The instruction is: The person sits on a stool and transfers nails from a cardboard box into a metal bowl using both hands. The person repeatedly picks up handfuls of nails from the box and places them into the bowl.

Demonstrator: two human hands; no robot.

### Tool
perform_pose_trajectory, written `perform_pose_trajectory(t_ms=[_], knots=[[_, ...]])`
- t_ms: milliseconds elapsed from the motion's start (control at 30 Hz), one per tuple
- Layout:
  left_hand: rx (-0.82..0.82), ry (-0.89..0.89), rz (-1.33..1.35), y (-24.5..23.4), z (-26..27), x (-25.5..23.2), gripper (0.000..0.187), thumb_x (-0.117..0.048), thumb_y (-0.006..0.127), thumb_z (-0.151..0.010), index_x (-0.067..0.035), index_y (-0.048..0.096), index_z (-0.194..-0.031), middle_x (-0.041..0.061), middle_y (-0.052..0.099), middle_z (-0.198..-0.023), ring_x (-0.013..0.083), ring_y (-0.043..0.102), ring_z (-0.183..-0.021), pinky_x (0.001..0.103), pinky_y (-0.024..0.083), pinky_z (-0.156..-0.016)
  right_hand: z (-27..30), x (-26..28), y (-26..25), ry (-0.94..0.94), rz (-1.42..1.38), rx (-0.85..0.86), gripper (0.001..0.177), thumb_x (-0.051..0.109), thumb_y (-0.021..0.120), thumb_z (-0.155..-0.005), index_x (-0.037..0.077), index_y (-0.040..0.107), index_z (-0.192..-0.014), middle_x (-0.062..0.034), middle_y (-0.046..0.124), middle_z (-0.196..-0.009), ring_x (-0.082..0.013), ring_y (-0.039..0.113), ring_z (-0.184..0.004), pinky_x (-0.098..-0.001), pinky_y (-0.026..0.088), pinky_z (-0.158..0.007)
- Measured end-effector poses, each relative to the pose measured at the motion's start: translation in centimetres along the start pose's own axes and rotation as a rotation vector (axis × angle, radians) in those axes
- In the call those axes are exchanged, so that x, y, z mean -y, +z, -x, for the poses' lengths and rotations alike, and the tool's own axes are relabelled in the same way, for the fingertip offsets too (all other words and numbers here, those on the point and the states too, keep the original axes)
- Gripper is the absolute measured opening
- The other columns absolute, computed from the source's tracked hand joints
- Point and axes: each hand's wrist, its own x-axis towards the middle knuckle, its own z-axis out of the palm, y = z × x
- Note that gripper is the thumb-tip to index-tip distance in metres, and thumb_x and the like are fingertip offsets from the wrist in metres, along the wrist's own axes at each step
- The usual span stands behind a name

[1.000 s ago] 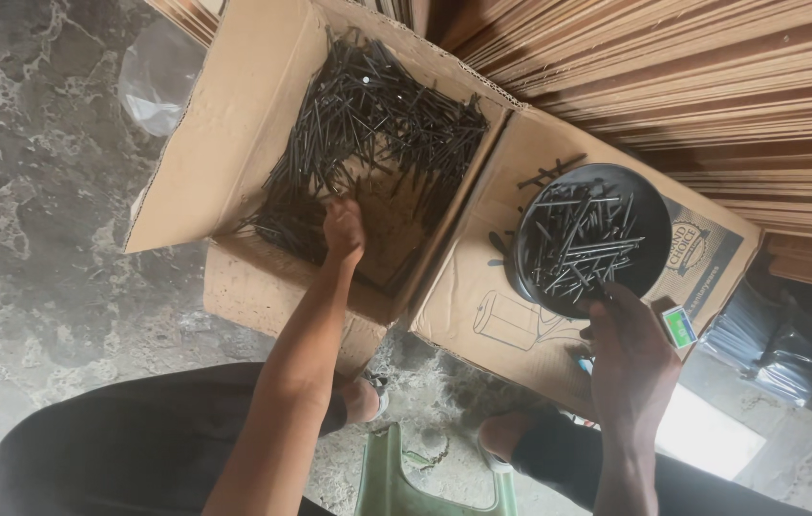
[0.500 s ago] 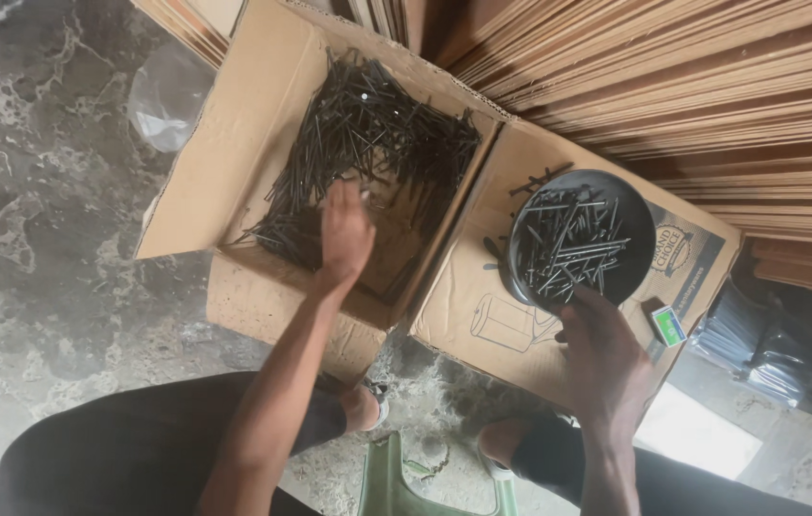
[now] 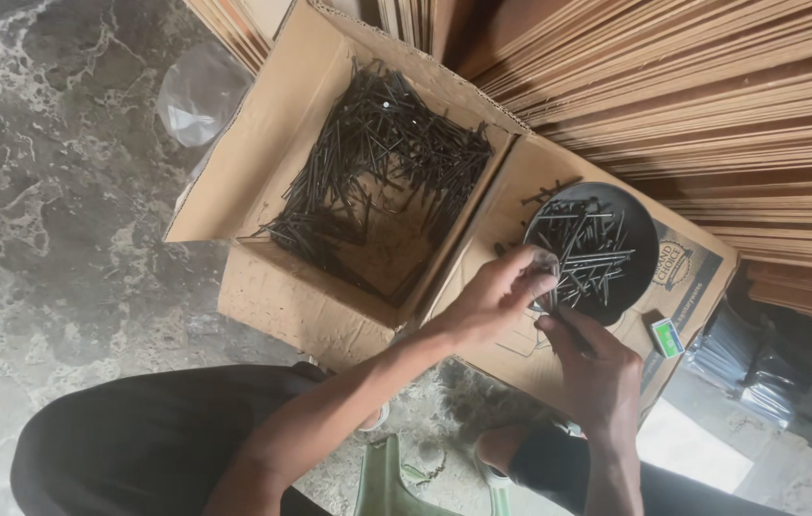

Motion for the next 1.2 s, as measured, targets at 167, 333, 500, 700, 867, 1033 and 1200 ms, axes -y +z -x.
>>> perform_pose_trajectory(t_ms=[167,333,500,700,867,1033,1200], knots=[[-0.14,-0.108,0.223,-3.6,-2.0,3.9,0.035,-0.045,0.047,-0.086,-0.012,0.058,-0.09,0.002,0.061,-0.081,0.0101,0.062,-0.072,0.017,0.055,-0.064,-0.6,-0.5,0.2,0.26,-0.002,-0.037,0.018,0.024,0.068,-0.08,0.018,0.072,-0.096,0.0042,0.069,-0.074,-0.0035,0.057,-0.064,-0.0165,0.043,-0.065],[-0.701,-0.147,-0.478,-14.4,-1.3,14.9,0.054,-0.052,0.025,-0.09,-0.009,0.053,-0.072,0.0,0.047,-0.056,0.0115,0.043,-0.047,0.023,0.034,-0.041,-1.7,-4.7,0.2,0.004,0.037,-0.169,0.017,0.016,0.066,-0.085,0.008,0.07,-0.1,-0.0008,0.068,-0.079,-0.0101,0.061,-0.062,-0.0191,0.046,-0.065],[-0.632,-0.587,-0.797,-21.9,5.1,27.8,0.029,-0.02,0.045,-0.091,0.0,0.054,-0.111,0.023,0.054,-0.102,0.0377,0.059,-0.082,0.048,0.054,-0.059,-2.1,-5.2,0.3,-0.148,0.056,-0.211,0.017,0.008,0.065,-0.086,0.002,0.07,-0.101,-0.0048,0.057,-0.086,-0.0173,0.059,-0.074,-0.0257,0.047,-0.068],[-0.343,-0.763,-0.964,-21.5,5.0,27.9,0.048,-0.005,0.059,-0.082,-0.018,0.049,-0.128,0.021,0.028,-0.142,0.0336,0.028,-0.132,0.045,0.048,-0.088,-2.9,-4.9,0.8,-0.056,0.12,-0.202,0.02,0.018,0.063,-0.088,0.009,0.067,-0.105,-0.005,0.067,-0.096,-0.0161,0.062,-0.072,-0.0282,0.048,-0.066],[-0.309,-0.657,-1.134,-20.8,3.9,29.5,0.051,0.014,0.059,-0.07,-0.01,0.061,-0.114,0.016,0.043,-0.123,0.0351,0.043,-0.106,0.046,0.053,-0.067,-2.6,-3.7,0.2,0.085,0.083,-0.201,0.02,0.023,0.062,-0.087,0.014,0.068,-0.105,-0.0005,0.067,-0.09,-0.0133,0.063,-0.076,-0.0261,0.05,-0.071],[-0.283,-0.501,-1.275,-21.5,4.5,32.6,0.033,0.0,0.048,-0.083,-0.009,0.053,-0.114,0.015,0.05,-0.111,0.03,0.05,-0.092,0.038,0.052,-0.066,-2.6,-4.7,0.2,0.039,0.152,-0.197,0.018,0.026,0.062,-0.088,0.017,0.068,-0.103,0.0006,0.068,-0.089,-0.0128,0.061,-0.076,-0.0263,0.044,-0.068],[-0.327,-0.325,-1.247,-21.1,5.7,31.1,0.044,0.009,0.057,-0.071,-0.004,0.051,-0.112,0.016,0.052,-0.099,0.0359,0.05,-0.085,0.047,0.05,-0.057,-1.9,-4.4,-0.2,0.043,0.134,-0.197,0.02,0.023,0.063,-0.087,0.015,0.068,-0.105,-0.0018,0.067,-0.08,-0.0112,0.061,-0.072,-0.0239,0.045,-0.07]])
